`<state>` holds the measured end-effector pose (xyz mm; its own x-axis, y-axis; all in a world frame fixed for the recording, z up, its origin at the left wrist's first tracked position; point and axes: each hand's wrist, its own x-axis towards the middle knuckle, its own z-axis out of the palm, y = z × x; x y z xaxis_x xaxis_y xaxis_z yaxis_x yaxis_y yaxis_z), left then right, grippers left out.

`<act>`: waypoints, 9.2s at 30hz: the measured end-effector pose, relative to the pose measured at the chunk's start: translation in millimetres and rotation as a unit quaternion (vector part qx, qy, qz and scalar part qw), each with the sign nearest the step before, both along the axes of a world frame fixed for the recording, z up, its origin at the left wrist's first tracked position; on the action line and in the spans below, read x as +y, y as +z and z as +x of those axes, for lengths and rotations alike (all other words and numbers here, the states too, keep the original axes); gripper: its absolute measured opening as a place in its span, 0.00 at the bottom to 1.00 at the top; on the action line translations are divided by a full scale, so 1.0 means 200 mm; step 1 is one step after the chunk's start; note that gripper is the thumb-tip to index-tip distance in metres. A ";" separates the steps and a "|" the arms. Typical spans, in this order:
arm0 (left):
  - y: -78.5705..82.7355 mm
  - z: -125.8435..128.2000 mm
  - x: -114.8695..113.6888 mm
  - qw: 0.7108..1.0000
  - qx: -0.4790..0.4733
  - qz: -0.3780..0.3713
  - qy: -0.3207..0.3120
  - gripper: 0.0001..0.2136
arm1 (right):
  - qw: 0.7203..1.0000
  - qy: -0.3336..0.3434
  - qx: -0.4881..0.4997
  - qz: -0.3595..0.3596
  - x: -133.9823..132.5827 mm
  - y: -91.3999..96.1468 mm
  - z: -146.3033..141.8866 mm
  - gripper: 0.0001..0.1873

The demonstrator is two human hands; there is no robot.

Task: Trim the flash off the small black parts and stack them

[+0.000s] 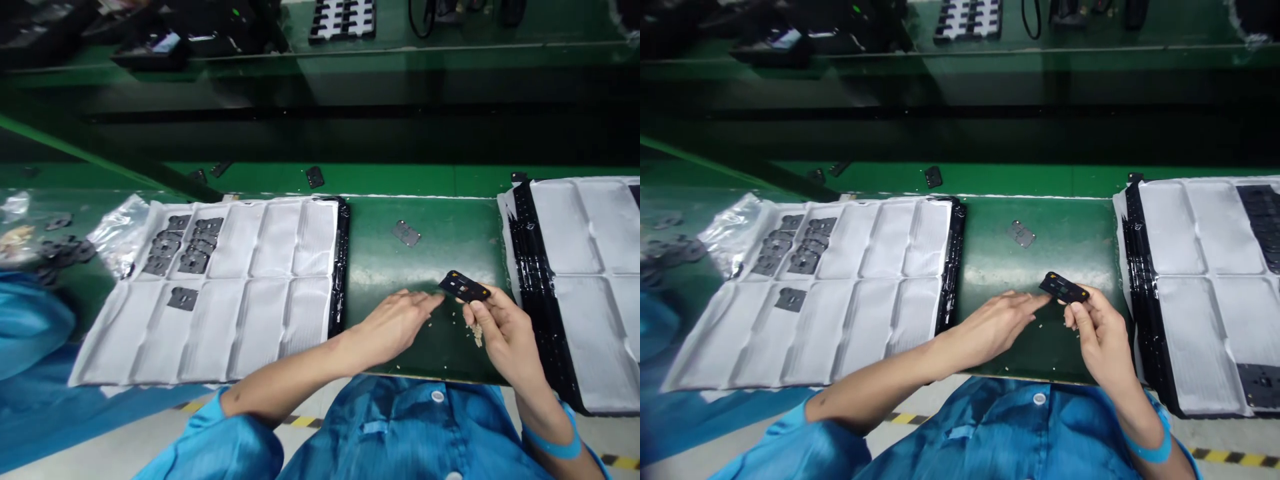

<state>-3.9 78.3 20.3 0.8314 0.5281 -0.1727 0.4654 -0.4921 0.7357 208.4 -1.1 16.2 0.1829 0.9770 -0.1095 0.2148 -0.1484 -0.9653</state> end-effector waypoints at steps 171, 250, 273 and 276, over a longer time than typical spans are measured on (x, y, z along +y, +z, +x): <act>0.21 -0.03 0.18 0.956 -0.227 -0.157 0.098 0.15 | 0.990 -0.052 0.122 0.044 0.07 0.04 -0.14 0.16; 0.18 0.08 0.13 0.999 -0.045 -0.007 0.009 0.09 | 0.994 -0.036 0.089 0.052 0.02 -0.04 -0.04 0.16; 0.13 0.07 0.15 0.997 -0.068 -0.028 0.009 0.09 | 0.997 0.010 0.060 0.044 0.02 -0.03 -0.02 0.11; 0.13 0.06 0.16 0.996 -0.082 -0.040 0.023 0.10 | 0.997 0.038 0.049 0.036 0.02 0.00 0.00 0.10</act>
